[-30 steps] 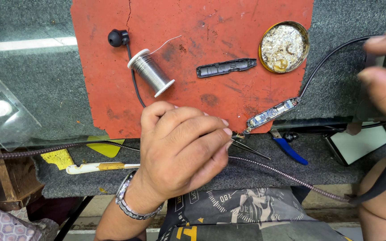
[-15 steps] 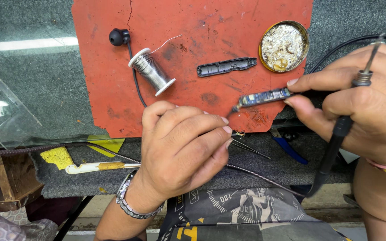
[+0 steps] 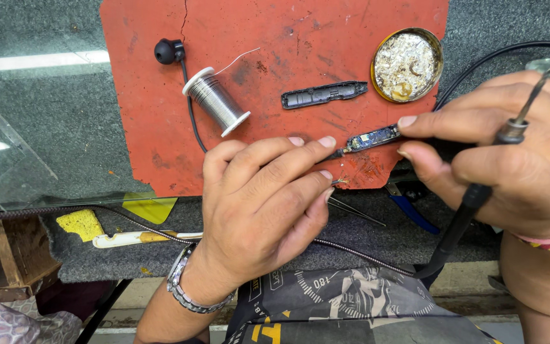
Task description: The person solders a small circuit board on a workbench, holding the board with one hand while applying a soldering iron to its components. They dip the iron in a flux tin, reposition the board, and continue soldering along its edge before setting it down and picking it up again.
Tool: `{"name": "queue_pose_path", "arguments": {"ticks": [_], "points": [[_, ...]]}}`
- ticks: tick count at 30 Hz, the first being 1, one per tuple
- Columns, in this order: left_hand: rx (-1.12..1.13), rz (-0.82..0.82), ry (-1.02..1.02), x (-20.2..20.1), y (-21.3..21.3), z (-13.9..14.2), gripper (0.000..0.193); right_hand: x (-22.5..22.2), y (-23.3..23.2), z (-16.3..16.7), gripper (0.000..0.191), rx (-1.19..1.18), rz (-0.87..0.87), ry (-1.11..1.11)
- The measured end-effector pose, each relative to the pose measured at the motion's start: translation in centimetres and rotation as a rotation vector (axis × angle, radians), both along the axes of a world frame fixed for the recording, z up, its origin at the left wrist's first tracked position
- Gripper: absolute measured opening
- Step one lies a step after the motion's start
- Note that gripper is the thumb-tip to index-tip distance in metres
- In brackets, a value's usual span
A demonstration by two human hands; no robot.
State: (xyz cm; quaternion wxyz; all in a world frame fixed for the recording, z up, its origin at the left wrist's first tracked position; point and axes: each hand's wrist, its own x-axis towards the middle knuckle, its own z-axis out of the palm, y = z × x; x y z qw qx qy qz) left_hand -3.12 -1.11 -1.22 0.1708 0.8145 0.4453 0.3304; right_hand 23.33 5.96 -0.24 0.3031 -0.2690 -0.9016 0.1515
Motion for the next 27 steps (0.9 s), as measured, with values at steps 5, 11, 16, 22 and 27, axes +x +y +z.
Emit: {"name": "queue_pose_path", "arguments": {"ticks": [5,11,16,22,27], "points": [[-0.007,-0.025,0.009,-0.1,0.1,0.1,0.024,0.1,-0.3,-0.1,0.042,-0.002,-0.014,-0.013],[0.000,-0.032,0.007,-0.1,0.1,0.1,0.024,1.1,0.0,-0.2,0.049,-0.039,-0.076,-0.035],[0.002,-0.016,-0.012,-0.1,-0.1,-0.1,0.026,1.2,0.1,0.1,0.051,-0.074,-0.095,-0.087],[0.034,0.052,-0.071,0.2,-0.2,-0.6,0.033,0.4,0.0,0.8,0.042,-0.078,-0.081,-0.032],[0.043,0.050,-0.038,0.2,-0.2,-0.4,0.036,2.4,-0.3,-0.6,0.045,-0.097,-0.081,-0.055]]}}
